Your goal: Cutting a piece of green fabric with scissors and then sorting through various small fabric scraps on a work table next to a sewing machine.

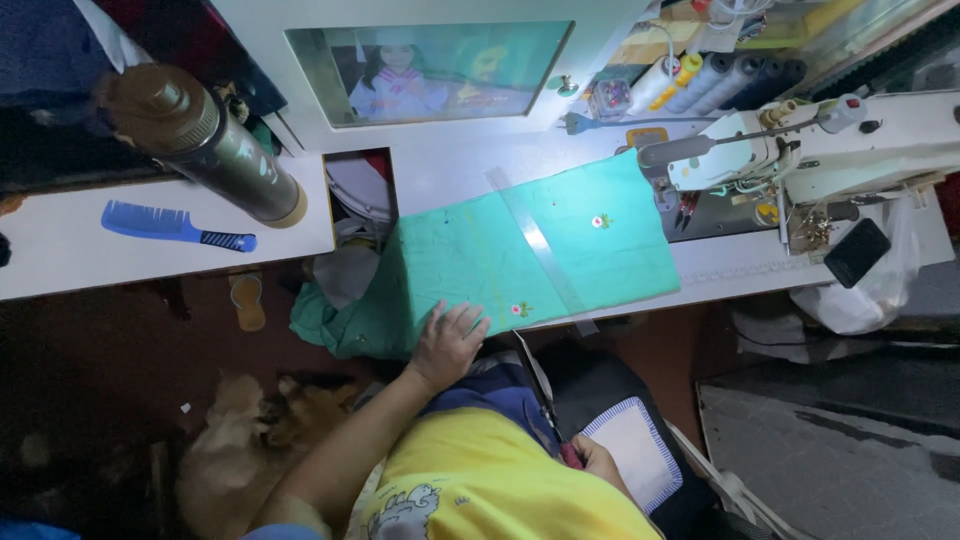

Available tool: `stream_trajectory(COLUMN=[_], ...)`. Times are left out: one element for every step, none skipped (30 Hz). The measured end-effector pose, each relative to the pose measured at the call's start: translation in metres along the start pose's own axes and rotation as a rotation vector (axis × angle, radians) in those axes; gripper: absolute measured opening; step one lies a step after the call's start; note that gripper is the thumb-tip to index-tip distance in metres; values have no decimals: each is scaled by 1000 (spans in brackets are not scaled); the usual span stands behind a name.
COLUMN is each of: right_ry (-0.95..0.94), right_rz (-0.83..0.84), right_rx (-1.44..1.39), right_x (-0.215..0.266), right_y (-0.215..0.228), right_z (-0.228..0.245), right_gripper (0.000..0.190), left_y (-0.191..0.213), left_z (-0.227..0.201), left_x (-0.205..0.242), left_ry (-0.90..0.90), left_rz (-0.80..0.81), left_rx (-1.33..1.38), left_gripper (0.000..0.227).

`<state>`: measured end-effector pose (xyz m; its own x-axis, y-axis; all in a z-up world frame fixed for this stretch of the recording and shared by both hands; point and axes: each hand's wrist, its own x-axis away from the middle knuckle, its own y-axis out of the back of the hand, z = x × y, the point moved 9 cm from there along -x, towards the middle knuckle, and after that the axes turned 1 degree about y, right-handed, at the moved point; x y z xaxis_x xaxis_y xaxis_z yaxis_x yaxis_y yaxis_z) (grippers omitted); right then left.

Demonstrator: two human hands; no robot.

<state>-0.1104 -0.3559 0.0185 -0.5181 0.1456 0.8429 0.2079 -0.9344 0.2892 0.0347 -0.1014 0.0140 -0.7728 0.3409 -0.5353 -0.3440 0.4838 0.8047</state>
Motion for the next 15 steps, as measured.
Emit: stream_trajectory(right_ry=[0, 95, 190, 190, 228, 265, 265, 316, 367, 366, 343, 317, 315, 266, 217], right_rz=[0, 20, 41, 38, 43, 48, 46, 79, 113, 95, 68, 41, 23, 34, 46], right_rx=[0, -12, -24, -25, -27, -29, -31, -65, -99, -107, -6, 95, 87, 75, 62], right_x=[-16, -32, -47, -52, -57, -61, -74, -86, -98, -95, -93, -91, -91, -94, -96], right_y=[-1, -4, -7, -8, -10, -12, -13, -15, -17, -19, -20, -22, -22, -26, -31], right_z=[-19, -29, -39, -45, -47, -50, -62, -70, -78, -73, -71, -69, -67, -68, -70], right_gripper=[31, 40, 51, 51, 50, 48, 48, 46, 44, 44, 35, 28, 28, 27, 26], left_y=[-3, -6, -10, -11, -11, -10, -9, -6, -4, -6, -11, -17, -18, -17, -17], left_z=[-1, -2, -3, -4, -5, -5, -7, -8, -10, -12, -9, -7, -10, -6, -3], left_x=[2, 3, 5, 4, 3, 3, 2, 1, -2, -1, -1, 0, -2, -3, -4], left_ry=[0, -11, -21, -24, -23, -23, -25, -20, -15, -27, 14, 54, 41, 79, 117], left_rz=[0, 9, 17, 16, 5, -5, -6, -29, -53, -56, -27, 3, -1, -17, -32], left_rx=[0, 8, 16, 18, 31, 45, 47, 45, 43, 56, 55, 53, 67, 89, 112], left_gripper=[27, 28, 29, 29, 27, 25, 25, 23, 22, 22, 21, 21, 21, 17, 14])
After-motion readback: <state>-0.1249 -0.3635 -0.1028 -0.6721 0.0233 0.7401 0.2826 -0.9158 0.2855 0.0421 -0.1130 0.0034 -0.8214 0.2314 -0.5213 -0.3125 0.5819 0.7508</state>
